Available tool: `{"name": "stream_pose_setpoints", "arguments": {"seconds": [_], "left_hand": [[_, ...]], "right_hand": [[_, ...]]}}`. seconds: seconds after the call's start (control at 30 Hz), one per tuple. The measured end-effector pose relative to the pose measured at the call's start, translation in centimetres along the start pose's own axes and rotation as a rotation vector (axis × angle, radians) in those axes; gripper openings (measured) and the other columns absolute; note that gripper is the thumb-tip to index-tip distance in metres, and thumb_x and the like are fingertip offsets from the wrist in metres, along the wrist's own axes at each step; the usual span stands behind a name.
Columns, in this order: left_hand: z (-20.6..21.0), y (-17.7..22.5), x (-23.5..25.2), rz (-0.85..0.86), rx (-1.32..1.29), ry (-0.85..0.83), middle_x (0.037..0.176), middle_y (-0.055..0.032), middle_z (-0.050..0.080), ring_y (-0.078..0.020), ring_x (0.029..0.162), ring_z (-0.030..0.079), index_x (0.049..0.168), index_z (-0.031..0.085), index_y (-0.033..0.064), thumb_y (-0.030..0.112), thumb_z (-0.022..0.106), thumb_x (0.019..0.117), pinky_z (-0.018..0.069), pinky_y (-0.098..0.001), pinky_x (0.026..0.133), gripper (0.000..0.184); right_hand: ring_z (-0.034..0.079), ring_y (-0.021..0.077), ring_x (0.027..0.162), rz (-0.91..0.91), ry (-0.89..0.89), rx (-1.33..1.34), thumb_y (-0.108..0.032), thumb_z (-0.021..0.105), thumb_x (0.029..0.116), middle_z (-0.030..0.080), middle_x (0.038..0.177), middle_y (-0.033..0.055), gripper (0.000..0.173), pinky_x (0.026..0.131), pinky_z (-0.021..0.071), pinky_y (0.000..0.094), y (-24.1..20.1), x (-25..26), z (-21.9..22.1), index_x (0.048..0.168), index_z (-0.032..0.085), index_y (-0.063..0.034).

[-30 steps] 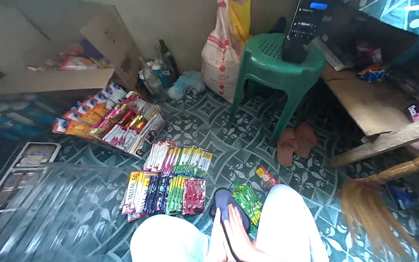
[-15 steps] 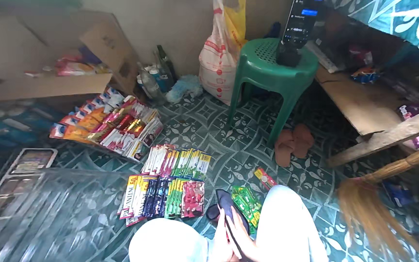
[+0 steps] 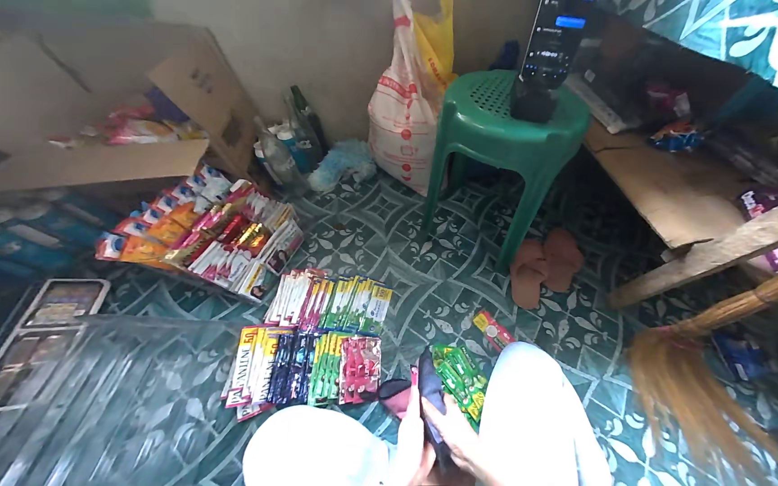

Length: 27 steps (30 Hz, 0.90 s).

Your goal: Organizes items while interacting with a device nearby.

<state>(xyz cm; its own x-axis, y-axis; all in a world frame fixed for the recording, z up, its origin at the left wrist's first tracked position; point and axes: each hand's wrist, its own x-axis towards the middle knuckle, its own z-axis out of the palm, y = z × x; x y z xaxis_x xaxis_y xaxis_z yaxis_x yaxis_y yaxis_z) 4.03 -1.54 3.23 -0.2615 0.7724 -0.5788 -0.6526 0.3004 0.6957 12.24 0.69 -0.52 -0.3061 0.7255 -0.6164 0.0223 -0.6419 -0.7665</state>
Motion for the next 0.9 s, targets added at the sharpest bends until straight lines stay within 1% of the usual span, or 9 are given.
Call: {"name": "stream_pose_setpoints", "arguments": {"seconds": [0.1,0.2,0.27,0.37,0.53,0.63,0.7,0.8,0.9], "left_hand": [[-0.3,-0.3,-0.6,-0.095,-0.094,-0.112,0.106,-0.0069,0.071,-0.0110,0.089,0.070,0.138,0.050,0.0081,0.033,0.026,0.1132,0.0597,-0.0294,0.076,0.043],[-0.4,-0.4,-0.8,-0.141,-0.169,-0.187,0.114,-0.0074,0.069,-0.0125,0.099,0.069,0.143,0.046,0.0090,0.033,0.025,0.1133,0.0582,-0.0314,0.086,0.043],[-0.5,-0.3,-0.5,-0.122,-0.145,-0.113,0.106,-0.0065,0.072,-0.0121,0.093,0.071,0.132,0.055,0.0082,0.037,0.027,0.1126,0.0597,-0.0311,0.081,0.044],[-1.1,0.0,0.5,-0.066,-0.127,-0.083,0.119,-0.0086,0.068,-0.0131,0.106,0.067,0.138,0.052,0.0066,0.040,0.023,0.1124,0.0568,-0.0343,0.091,0.052],[-0.8,0.0,-0.1,-0.242,-0.284,-0.168,0.088,-0.0073,0.072,-0.0139,0.076,0.071,0.110,0.063,0.0087,0.036,0.029,0.1121,0.0606,-0.0303,0.067,0.043],[-1.6,0.5,-0.6,-0.238,-0.173,-0.258,0.097,-0.0079,0.073,-0.0149,0.086,0.072,0.125,0.055,0.0069,0.025,0.028,0.1127,0.0613,-0.0321,0.078,0.034],[-3.0,0.6,-0.6,-0.211,-0.015,-0.257,0.101,-0.0065,0.071,-0.0128,0.089,0.071,0.137,0.048,0.0068,0.021,0.033,0.1119,0.0601,-0.0307,0.081,0.033],[-5.4,1.6,-0.1,-0.158,0.068,-0.168,0.108,-0.0094,0.069,-0.0137,0.092,0.070,0.147,0.036,0.0054,0.020,0.035,0.1113,0.0595,-0.0322,0.081,0.038],[-7.8,4.8,0.1,-0.108,0.165,-0.028,0.103,-0.0058,0.068,-0.0086,0.083,0.069,0.143,0.040,0.0067,0.022,0.039,0.1106,0.0599,-0.0268,0.070,0.036]], "right_hand": [[0.067,0.0255,0.111,-0.022,0.096,-0.006,-0.033,0.064,0.1013,0.066,0.122,0.0222,0.054,0.100,0.0538,0.0434,-0.7,0.7,-1.0,0.137,0.052,0.0057],[0.067,0.0244,0.106,0.006,0.179,0.004,-0.034,0.054,0.1072,0.067,0.116,0.0220,0.047,0.097,0.0531,0.0422,-1.4,0.6,-0.8,0.128,0.059,0.0073],[0.061,0.0271,0.123,0.013,0.122,0.017,-0.034,0.058,0.1049,0.059,0.135,0.0247,0.057,0.106,0.0493,0.0434,-1.5,-0.4,-0.5,0.144,0.045,0.0059],[0.044,0.0303,0.143,-0.003,-0.015,-0.033,-0.036,0.076,0.0908,0.037,0.157,0.0275,0.099,0.118,0.0399,0.0446,-0.6,-1.0,-0.6,0.159,0.015,0.0028],[0.065,0.0285,0.117,-0.059,0.104,-0.140,-0.035,0.083,0.0861,0.064,0.127,0.0235,0.077,0.104,0.0519,0.0459,-1.4,1.3,-2.2,0.142,0.047,0.0045],[0.068,0.0291,0.108,-0.092,0.241,-0.196,-0.037,0.074,0.0941,0.069,0.114,0.0223,0.056,0.099,0.0528,0.0486,-2.4,2.7,-3.2,0.127,0.061,0.0056],[0.065,0.0349,0.114,-0.089,0.265,-0.377,-0.036,0.071,0.0967,0.067,0.119,0.0265,0.056,0.103,0.0488,0.0522,-3.2,3.5,-4.7,0.129,0.060,0.0076],[0.057,0.0405,0.128,0.005,-0.087,-0.839,-0.040,0.069,0.0971,0.060,0.133,0.0298,0.066,0.112,0.0412,0.0555,-6.4,3.3,-7.5,0.141,0.051,0.0064],[0.063,0.0366,0.122,-0.210,-0.218,-0.955,-0.031,0.066,0.0998,0.064,0.131,0.0262,0.053,0.110,0.0456,0.0528,-12.8,2.5,-10.2,0.140,0.058,0.0029]]}}
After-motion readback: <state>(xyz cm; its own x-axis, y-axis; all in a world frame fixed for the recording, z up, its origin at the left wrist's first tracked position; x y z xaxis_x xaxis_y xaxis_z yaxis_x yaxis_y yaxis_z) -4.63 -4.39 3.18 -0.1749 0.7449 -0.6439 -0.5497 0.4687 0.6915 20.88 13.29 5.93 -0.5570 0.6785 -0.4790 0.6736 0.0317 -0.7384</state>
